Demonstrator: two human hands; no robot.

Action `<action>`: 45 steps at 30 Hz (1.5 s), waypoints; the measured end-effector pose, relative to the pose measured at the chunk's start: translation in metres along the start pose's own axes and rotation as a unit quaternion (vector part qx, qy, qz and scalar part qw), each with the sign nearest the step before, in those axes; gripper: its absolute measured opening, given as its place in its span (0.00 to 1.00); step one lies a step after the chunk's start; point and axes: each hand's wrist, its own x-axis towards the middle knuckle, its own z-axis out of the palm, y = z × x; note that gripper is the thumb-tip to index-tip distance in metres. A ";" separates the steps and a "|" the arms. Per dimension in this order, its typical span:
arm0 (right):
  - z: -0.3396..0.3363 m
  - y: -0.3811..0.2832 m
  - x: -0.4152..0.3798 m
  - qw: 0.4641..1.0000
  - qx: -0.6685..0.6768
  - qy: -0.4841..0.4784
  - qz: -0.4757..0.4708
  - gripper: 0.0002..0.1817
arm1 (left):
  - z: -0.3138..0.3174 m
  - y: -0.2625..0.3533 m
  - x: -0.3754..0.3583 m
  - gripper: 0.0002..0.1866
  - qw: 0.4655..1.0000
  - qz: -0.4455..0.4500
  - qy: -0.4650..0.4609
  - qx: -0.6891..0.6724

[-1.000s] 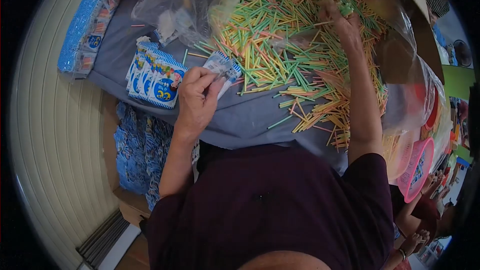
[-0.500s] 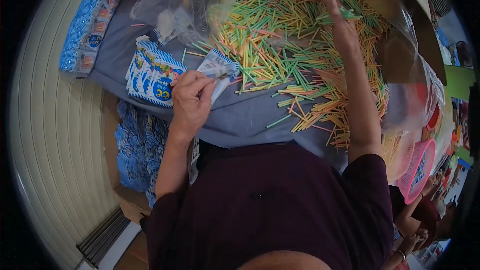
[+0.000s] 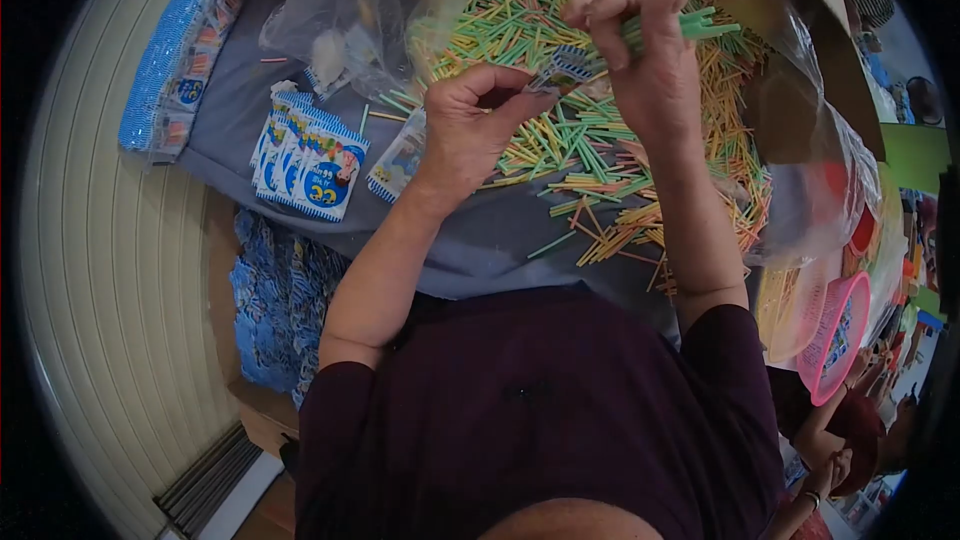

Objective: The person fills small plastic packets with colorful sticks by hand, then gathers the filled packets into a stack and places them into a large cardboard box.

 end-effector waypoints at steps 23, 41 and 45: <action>-0.011 0.014 0.008 0.979 -0.164 -0.001 0.122 0.39 | 0.033 -0.011 0.027 0.11 0.997 -0.010 -0.037 -0.063; 0.011 -0.023 -0.021 0.941 -0.291 -0.152 -0.078 0.15 | -0.023 0.000 -0.017 0.11 0.975 0.214 -0.049 -0.035; 0.020 -0.016 -0.027 0.960 -0.217 -0.157 -0.080 0.13 | -0.031 0.017 -0.031 0.14 0.983 0.178 -0.035 0.016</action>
